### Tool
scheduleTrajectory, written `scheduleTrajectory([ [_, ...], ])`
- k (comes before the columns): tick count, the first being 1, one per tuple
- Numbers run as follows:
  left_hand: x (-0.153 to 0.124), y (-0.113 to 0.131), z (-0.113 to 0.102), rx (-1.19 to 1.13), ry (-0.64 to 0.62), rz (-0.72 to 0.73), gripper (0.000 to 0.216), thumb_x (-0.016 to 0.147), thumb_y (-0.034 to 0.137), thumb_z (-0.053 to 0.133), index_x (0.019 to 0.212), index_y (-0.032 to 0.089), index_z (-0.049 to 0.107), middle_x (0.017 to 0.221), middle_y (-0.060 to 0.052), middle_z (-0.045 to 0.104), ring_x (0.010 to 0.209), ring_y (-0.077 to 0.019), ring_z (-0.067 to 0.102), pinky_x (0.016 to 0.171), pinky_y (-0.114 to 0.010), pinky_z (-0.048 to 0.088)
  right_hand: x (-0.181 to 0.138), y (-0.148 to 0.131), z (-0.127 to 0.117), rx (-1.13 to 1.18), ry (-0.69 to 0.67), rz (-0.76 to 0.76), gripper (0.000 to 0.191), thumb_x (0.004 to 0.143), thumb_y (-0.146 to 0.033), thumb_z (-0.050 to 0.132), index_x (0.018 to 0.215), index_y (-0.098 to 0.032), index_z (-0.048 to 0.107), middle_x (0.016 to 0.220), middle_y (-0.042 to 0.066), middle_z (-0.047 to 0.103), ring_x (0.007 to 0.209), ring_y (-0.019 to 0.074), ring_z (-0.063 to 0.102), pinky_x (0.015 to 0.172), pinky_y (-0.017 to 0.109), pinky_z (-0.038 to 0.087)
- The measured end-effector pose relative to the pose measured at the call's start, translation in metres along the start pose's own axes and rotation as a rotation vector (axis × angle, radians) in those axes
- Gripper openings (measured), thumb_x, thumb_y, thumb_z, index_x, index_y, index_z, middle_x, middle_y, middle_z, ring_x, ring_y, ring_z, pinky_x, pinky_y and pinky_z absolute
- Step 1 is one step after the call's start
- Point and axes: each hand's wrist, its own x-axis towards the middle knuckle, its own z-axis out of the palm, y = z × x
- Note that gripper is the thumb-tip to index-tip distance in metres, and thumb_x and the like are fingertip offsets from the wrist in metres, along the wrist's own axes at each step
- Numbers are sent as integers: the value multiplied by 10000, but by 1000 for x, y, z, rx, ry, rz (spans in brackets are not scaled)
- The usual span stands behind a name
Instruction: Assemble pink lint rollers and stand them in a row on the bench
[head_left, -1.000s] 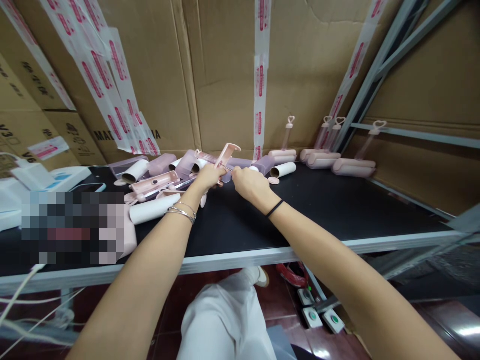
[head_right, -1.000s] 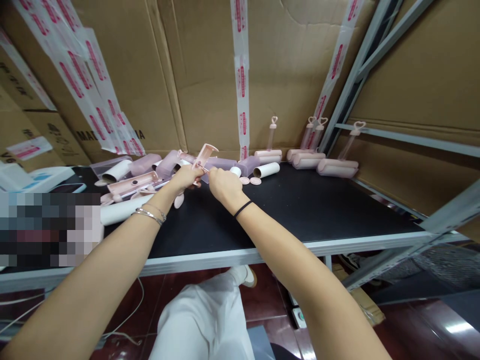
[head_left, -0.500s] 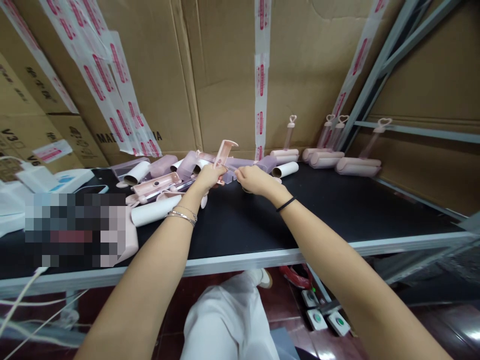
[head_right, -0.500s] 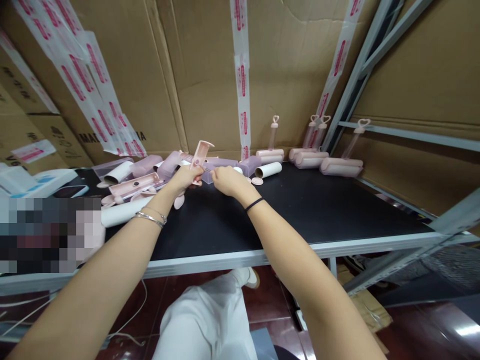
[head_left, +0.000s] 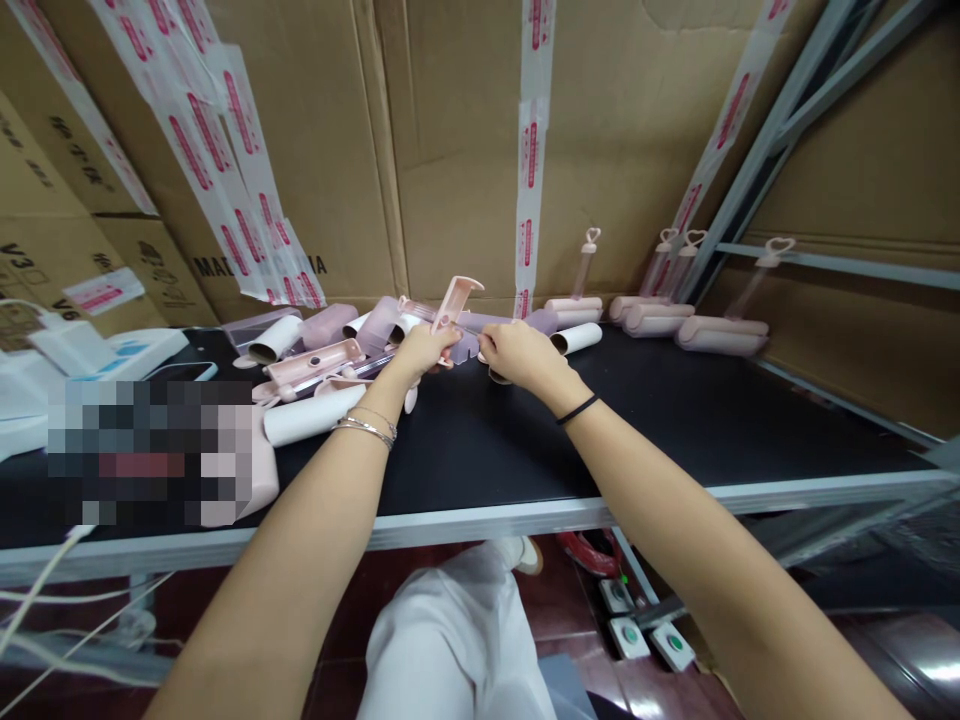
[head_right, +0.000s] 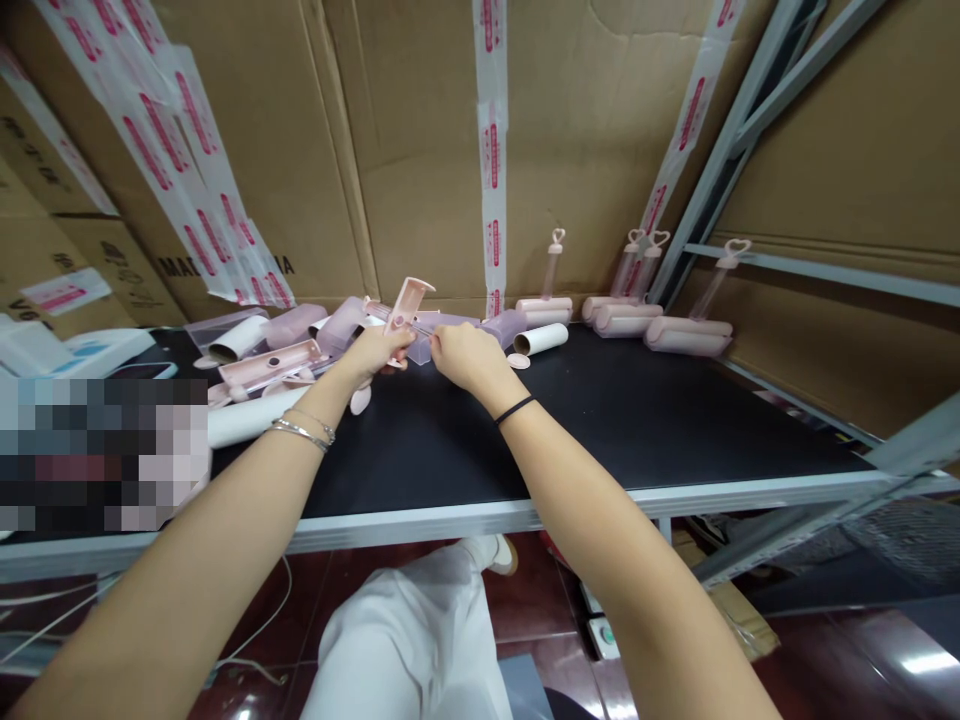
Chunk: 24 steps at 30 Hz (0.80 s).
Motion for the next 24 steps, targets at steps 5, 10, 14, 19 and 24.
scheduleTrajectory([
  [5,1,-1,0,-16,-3,-3,186,805,213,567,651,168,472,435,64,447,385,-91,504,364,-183,239,0,0,0,3,3,-5,364,937,-305,337,1003,-154,662,973,135,697,906,248,654,759,304,438],
  [10,1,0,0,12,18,-7,180,786,229,588,646,160,499,450,49,476,402,-99,522,367,-189,255,-1,-1,-2,14,9,1,377,943,-311,327,996,-163,669,971,127,699,908,245,652,760,298,433],
  [14,-1,2,0,42,23,-17,173,740,201,629,629,154,506,463,43,492,411,-100,525,375,-188,272,-1,-4,-2,9,-3,-1,375,942,-310,330,1002,-169,672,976,126,698,915,246,651,762,300,434],
  [19,-1,2,0,46,26,-24,130,739,200,613,662,158,518,492,43,506,428,-102,533,376,-188,277,-3,-5,-3,-9,-3,1,368,936,-312,338,995,-172,673,977,125,697,917,250,650,764,307,440],
  [24,0,1,1,65,27,-38,120,750,226,592,682,160,519,516,36,525,452,-105,546,385,-190,288,-4,-5,-2,-29,21,-9,369,932,-321,339,977,-171,674,950,126,699,897,259,657,751,313,449],
])
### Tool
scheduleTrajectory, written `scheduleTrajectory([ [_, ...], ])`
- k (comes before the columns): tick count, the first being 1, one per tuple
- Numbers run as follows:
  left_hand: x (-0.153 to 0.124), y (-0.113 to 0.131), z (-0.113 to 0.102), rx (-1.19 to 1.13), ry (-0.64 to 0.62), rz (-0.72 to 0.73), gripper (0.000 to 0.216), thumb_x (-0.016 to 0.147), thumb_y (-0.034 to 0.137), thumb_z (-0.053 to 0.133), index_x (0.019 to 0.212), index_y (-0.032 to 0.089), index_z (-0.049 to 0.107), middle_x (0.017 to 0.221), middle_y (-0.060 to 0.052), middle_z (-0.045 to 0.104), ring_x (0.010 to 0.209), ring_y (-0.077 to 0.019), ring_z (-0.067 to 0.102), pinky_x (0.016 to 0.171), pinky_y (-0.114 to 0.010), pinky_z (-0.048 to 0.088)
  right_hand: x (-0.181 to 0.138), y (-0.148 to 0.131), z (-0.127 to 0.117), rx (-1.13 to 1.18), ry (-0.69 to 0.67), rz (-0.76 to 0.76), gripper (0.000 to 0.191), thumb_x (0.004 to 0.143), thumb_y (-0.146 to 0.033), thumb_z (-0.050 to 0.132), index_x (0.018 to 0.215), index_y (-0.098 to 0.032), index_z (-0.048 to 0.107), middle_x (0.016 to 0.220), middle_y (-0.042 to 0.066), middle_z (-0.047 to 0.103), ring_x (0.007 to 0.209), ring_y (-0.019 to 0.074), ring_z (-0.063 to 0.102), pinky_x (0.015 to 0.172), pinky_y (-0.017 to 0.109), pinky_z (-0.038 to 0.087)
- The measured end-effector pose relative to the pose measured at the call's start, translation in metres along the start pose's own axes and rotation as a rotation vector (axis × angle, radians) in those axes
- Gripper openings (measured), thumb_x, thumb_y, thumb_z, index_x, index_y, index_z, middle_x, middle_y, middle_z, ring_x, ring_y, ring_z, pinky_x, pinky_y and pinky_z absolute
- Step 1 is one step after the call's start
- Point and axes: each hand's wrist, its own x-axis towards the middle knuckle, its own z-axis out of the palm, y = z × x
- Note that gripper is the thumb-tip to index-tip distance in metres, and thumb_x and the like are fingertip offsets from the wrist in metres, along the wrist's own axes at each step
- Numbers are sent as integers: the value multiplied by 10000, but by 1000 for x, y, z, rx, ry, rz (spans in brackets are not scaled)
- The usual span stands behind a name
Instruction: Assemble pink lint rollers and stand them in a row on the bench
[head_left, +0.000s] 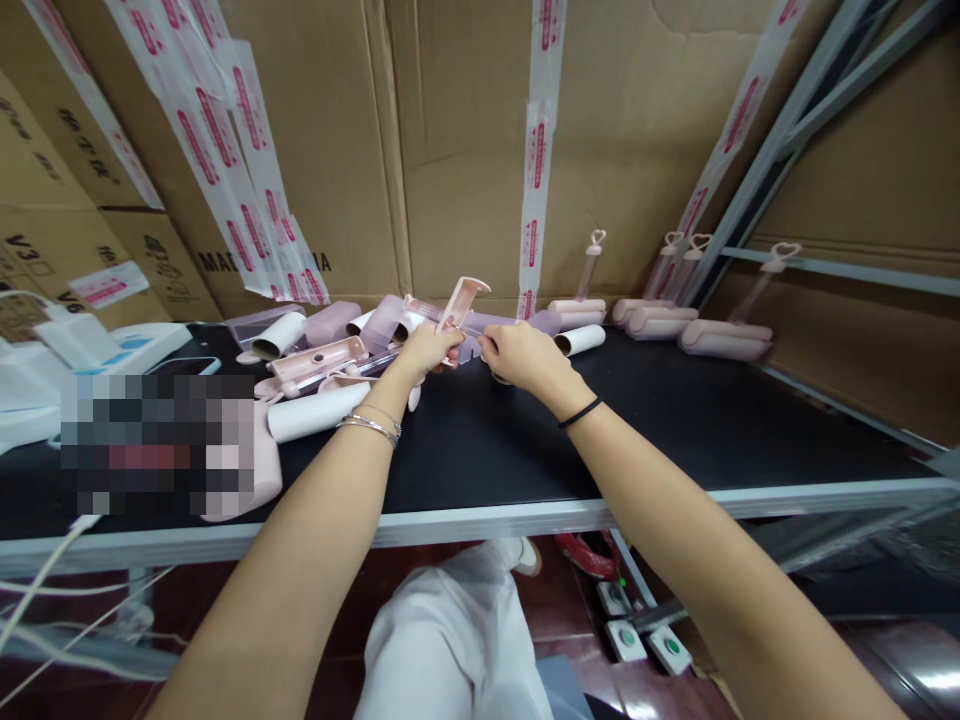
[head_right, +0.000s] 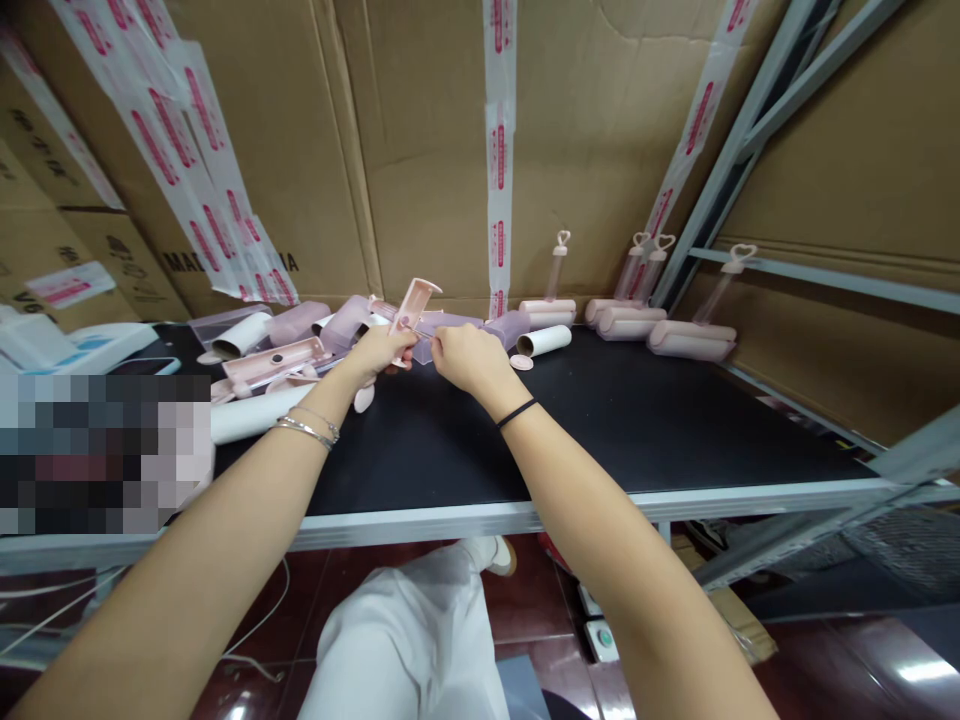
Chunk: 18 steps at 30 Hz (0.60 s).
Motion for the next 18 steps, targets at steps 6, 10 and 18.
scheduleTrajectory([
  [6,-1,0,0,-2,-10,4,146,726,231,635,683,166,512,498,41,515,435,-100,533,378,-183,270,1,-1,0,-6,-5,2,371,933,-318,333,999,-176,670,960,128,699,899,265,660,749,319,454],
  [10,-1,0,0,2,-18,8,153,720,237,647,682,166,516,500,37,518,436,-101,528,387,-186,270,0,-1,-1,-11,-19,6,364,936,-312,339,1019,-180,668,975,124,698,910,260,658,761,315,452],
  [18,0,-3,0,5,-10,18,148,718,246,634,678,162,519,500,35,509,441,-107,543,366,-181,262,-1,-2,-2,-7,-35,9,380,942,-317,330,1032,-175,671,985,135,698,927,255,651,789,320,447],
])
